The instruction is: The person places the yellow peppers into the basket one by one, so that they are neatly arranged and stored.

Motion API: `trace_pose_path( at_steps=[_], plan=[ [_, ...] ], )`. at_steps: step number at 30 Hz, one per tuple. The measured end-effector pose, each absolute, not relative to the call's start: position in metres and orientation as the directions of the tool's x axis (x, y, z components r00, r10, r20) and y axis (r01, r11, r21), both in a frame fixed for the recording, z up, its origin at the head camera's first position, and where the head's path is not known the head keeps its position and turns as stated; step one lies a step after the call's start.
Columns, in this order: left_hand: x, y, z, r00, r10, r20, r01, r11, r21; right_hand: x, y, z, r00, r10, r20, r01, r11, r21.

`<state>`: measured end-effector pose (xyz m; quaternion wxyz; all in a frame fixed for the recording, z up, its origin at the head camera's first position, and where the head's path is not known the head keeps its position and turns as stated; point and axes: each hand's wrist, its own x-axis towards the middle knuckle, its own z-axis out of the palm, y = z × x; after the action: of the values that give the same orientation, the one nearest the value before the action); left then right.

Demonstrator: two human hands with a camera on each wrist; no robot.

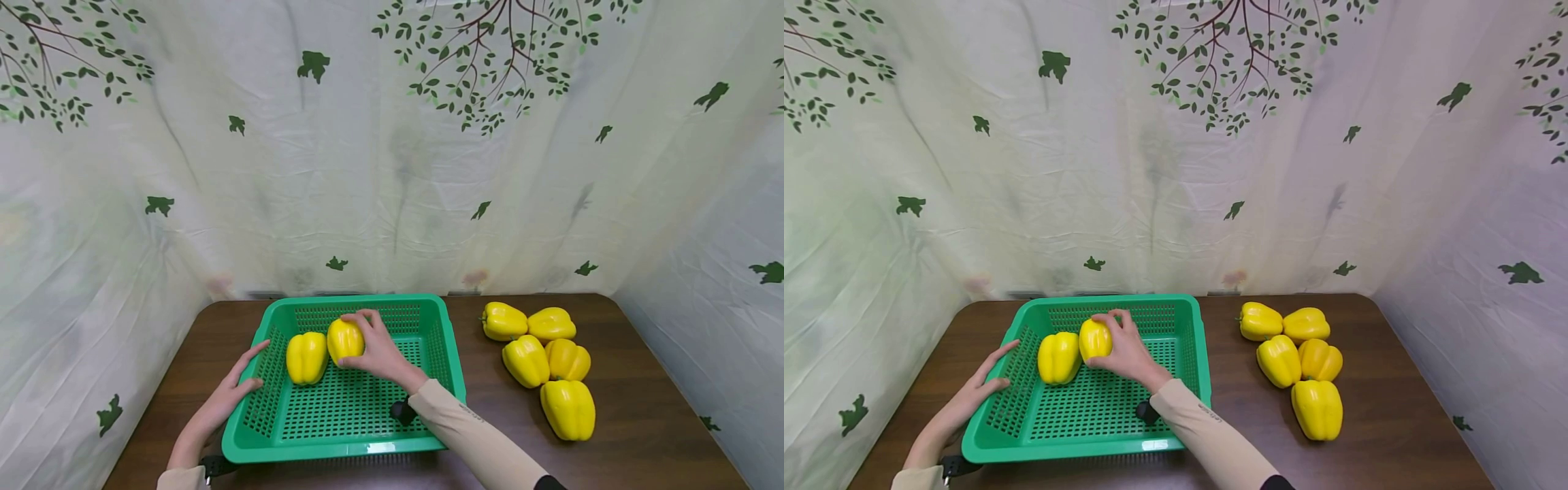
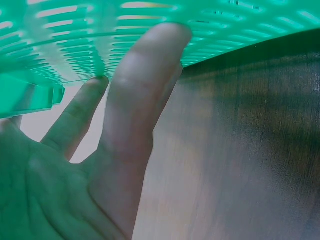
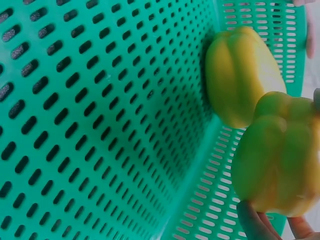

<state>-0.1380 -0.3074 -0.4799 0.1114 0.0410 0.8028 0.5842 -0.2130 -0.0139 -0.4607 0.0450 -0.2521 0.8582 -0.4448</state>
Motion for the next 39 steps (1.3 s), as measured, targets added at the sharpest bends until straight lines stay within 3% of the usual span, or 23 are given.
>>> trace_pose_path(
  at_steps=[39],
  plan=[
    [-0.137,-0.307,-0.48,-0.97,0.2,-0.139,-0.083,0.268,0.96,-0.216,-0.031,-0.482,-0.899,-0.427,0.095,-0.362,0.603,-0.711]
  ],
)
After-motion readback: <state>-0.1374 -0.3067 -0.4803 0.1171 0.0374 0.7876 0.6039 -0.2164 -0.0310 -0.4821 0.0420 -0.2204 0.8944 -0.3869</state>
